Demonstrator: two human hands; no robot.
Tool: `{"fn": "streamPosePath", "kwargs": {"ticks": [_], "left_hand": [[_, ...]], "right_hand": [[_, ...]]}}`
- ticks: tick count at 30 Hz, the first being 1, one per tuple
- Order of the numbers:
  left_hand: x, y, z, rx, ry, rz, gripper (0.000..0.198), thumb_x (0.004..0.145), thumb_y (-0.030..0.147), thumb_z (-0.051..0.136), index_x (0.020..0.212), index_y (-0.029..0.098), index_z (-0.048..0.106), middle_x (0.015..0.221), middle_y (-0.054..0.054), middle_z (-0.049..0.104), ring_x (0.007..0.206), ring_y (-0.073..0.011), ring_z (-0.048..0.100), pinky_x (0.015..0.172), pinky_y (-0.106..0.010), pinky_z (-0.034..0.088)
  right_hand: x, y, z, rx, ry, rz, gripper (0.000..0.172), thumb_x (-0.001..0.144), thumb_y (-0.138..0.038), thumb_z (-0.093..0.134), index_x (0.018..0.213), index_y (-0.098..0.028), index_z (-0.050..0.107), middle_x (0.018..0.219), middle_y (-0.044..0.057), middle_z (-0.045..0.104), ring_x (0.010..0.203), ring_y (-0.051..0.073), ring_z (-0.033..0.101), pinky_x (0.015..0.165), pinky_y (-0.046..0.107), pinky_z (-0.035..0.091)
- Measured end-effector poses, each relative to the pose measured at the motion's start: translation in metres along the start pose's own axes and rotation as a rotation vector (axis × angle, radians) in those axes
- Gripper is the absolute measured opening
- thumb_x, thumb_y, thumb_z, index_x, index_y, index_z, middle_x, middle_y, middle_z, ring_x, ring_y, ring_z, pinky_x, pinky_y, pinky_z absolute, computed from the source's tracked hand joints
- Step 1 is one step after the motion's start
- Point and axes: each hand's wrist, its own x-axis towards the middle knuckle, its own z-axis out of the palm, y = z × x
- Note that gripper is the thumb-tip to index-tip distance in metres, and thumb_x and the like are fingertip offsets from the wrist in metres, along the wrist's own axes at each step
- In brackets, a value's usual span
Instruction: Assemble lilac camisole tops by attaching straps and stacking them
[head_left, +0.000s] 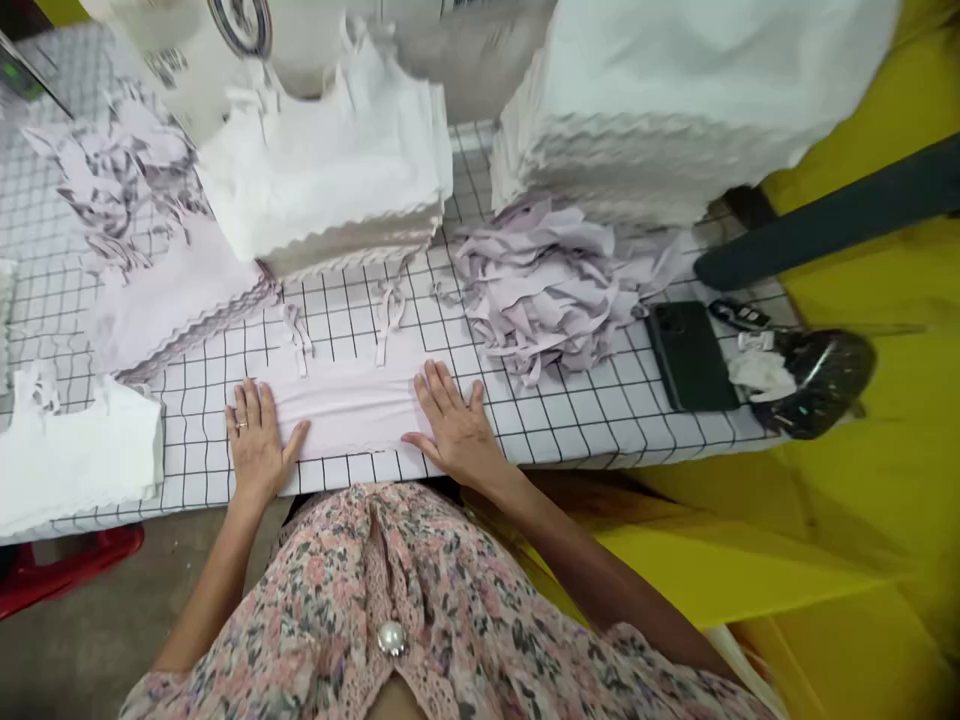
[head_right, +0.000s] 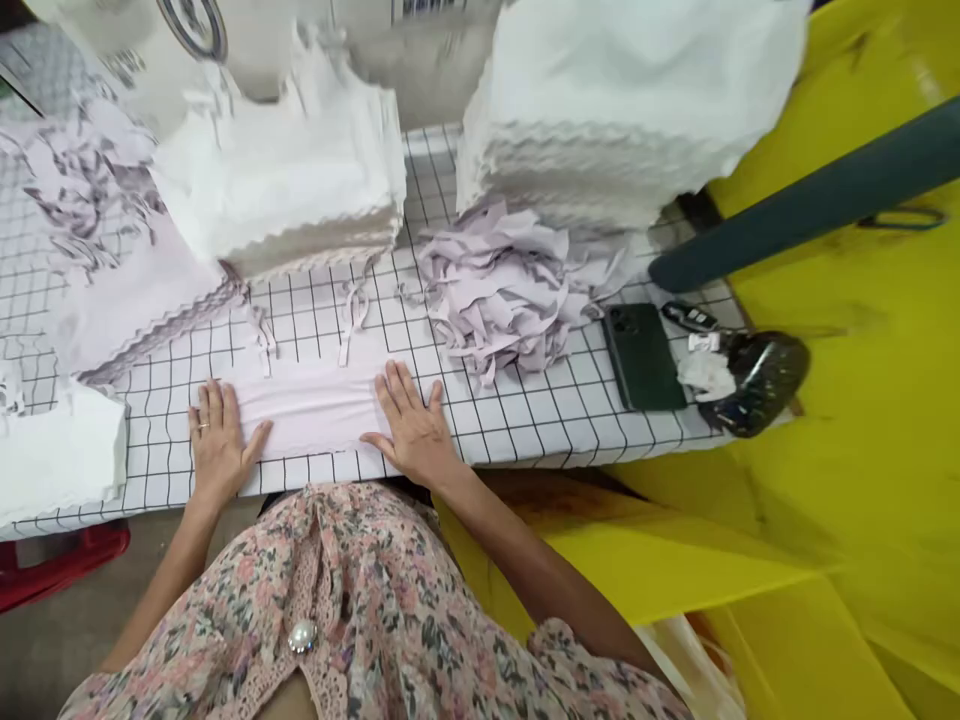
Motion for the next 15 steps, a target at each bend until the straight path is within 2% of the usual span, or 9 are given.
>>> {"fn": "streamPosePath", "kwargs": {"ticks": [2,4,6,8,10,12,14,15], "left_hand": [[0.004,-0.008,-0.004,-0.054,0.047,0.008,0.091,0.106,0.067,0.048,0.176,0.014,0.021,0.183,-0.021,0.009,0.172,-0.0405,0.000,0.136,-0.068,-0.006],[0.011,-0.012,-0.012,-0.104,0.155,0.032,0.085,0.108,0.061,0.052,0.175,0.018,0.024,0.183,-0.021,0.013,0.172,-0.0413,-0.001,0.134,-0.072,-0.006],[0.019,-0.010,-0.022,-0.128,0.284,0.094,0.078,0.108,0.053,0.058,0.174,0.023,0.030,0.181,-0.020,0.021,0.172,-0.0411,0.005,0.134,-0.073,-0.001],[0.030,0.000,-0.031,-0.139,0.378,0.189,0.069,0.107,0.044,0.064,0.170,0.027,0.040,0.176,-0.019,0.036,0.170,-0.0396,0.019,0.136,-0.071,0.010],[0.041,0.014,-0.035,-0.165,0.406,0.303,0.060,0.106,0.036,0.067,0.163,0.029,0.050,0.167,-0.017,0.052,0.164,-0.0375,0.037,0.134,-0.068,0.027],[0.052,0.031,-0.035,-0.210,0.381,0.436,0.053,0.105,0.030,0.068,0.157,0.029,0.056,0.157,-0.015,0.063,0.155,-0.0341,0.053,0.128,-0.061,0.044],[0.060,0.046,-0.035,-0.248,0.343,0.576,0.050,0.105,0.024,0.068,0.154,0.027,0.059,0.150,-0.014,0.069,0.146,-0.0309,0.063,0.122,-0.055,0.053],[0.063,0.051,-0.035,-0.260,0.324,0.635,0.050,0.104,0.021,0.068,0.153,0.027,0.060,0.148,-0.014,0.070,0.143,-0.0296,0.065,0.120,-0.053,0.056]], "right_hand": [[0.009,0.011,-0.011,0.026,0.075,-0.004,0.071,0.112,-0.056,0.038,0.168,-0.013,0.040,0.175,0.024,0.034,0.163,0.040,0.037,0.123,0.079,0.030],[0.022,0.035,-0.033,0.076,0.233,0.019,0.059,0.113,-0.051,0.039,0.157,-0.017,0.057,0.162,0.021,0.055,0.151,0.036,0.055,0.124,0.070,0.037],[0.039,0.067,-0.061,0.126,0.424,0.072,0.048,0.112,-0.045,0.042,0.138,-0.019,0.072,0.136,0.017,0.075,0.131,0.033,0.068,0.119,0.059,0.048],[0.058,0.103,-0.086,0.138,0.522,0.148,0.042,0.110,-0.042,0.044,0.121,-0.020,0.079,0.117,0.015,0.079,0.115,0.033,0.073,0.106,0.053,0.056],[0.076,0.132,-0.101,0.085,0.494,0.214,0.036,0.106,-0.036,0.050,0.117,-0.019,0.080,0.116,0.017,0.078,0.115,0.036,0.070,0.107,0.056,0.053],[0.094,0.151,-0.106,0.000,0.364,0.259,0.032,0.097,-0.032,0.062,0.119,-0.018,0.079,0.123,0.019,0.075,0.124,0.042,0.063,0.114,0.066,0.044],[0.108,0.162,-0.109,-0.039,0.243,0.287,0.030,0.091,-0.028,0.065,0.115,-0.016,0.079,0.124,0.021,0.074,0.127,0.044,0.060,0.115,0.070,0.039],[0.114,0.166,-0.112,-0.036,0.223,0.297,0.027,0.092,-0.028,0.063,0.110,-0.015,0.080,0.121,0.021,0.074,0.125,0.043,0.060,0.114,0.068,0.040]]}}
